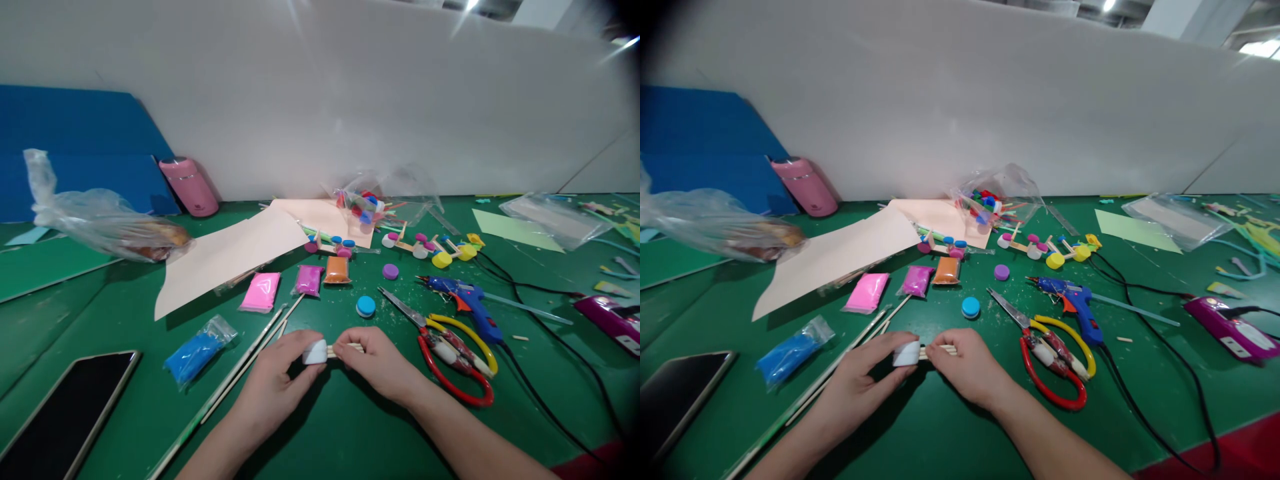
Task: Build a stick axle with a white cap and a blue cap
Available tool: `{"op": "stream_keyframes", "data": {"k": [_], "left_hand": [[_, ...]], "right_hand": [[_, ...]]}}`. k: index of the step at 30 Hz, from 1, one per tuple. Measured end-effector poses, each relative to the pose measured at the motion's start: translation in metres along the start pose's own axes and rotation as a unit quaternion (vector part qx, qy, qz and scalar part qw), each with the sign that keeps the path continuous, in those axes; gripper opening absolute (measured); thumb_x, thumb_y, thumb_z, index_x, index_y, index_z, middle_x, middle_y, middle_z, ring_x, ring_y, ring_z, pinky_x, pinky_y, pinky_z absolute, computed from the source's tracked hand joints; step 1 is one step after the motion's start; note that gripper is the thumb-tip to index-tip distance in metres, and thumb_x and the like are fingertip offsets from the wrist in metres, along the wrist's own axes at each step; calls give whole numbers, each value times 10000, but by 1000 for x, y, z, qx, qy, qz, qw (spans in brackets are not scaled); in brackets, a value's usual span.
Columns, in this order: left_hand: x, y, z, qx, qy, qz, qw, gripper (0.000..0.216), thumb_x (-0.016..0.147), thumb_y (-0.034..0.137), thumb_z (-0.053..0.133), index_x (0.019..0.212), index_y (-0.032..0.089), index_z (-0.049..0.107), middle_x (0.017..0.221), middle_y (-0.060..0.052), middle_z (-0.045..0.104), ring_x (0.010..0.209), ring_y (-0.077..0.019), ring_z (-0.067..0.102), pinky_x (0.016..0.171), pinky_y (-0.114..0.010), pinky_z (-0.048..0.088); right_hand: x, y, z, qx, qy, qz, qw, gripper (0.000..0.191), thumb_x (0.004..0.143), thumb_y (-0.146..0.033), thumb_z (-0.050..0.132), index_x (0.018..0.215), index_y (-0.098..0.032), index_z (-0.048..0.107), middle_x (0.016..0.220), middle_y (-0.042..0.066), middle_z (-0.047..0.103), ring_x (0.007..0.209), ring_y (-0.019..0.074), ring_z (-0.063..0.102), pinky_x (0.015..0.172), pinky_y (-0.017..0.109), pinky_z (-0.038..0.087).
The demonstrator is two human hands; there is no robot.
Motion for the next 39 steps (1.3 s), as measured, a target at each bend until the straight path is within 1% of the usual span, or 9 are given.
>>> {"op": "stream_keyframes", "data": {"k": [14,27,39], "left_hand": [[2,0,0,-4,1,7,1000,223,728,157,560,945,181,606,926,-46,682,853,-169,620,775,-272,480],[2,1,0,-6,2,-3,1000,221,727,167,561,941,190,612,928,-40,682,852,-172,621,777,-275,483],[2,1,0,-8,-3,3,1000,217,737,165,554,945,201,605,942,-31,674,860,-169,615,776,-270,478]], "right_hand": [[0,0,0,4,0,6,1000,217,767,-266,498,623,-134,592,530,-49,415,508,84,333,482,191,267],[0,2,0,9,-5,7,1000,219,770,-272,492,625,-137,583,528,-49,419,499,81,342,458,187,252],[0,0,0,8,-5,5,1000,217,770,-256,491,610,-137,577,517,-53,413,487,78,333,447,188,245]]}}
Point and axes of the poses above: each hand's wrist, its own x-axis towards the middle knuckle, its own z-axis out of the palm, y = z × x, the point moved 1 cm from there along x, towards the middle knuckle
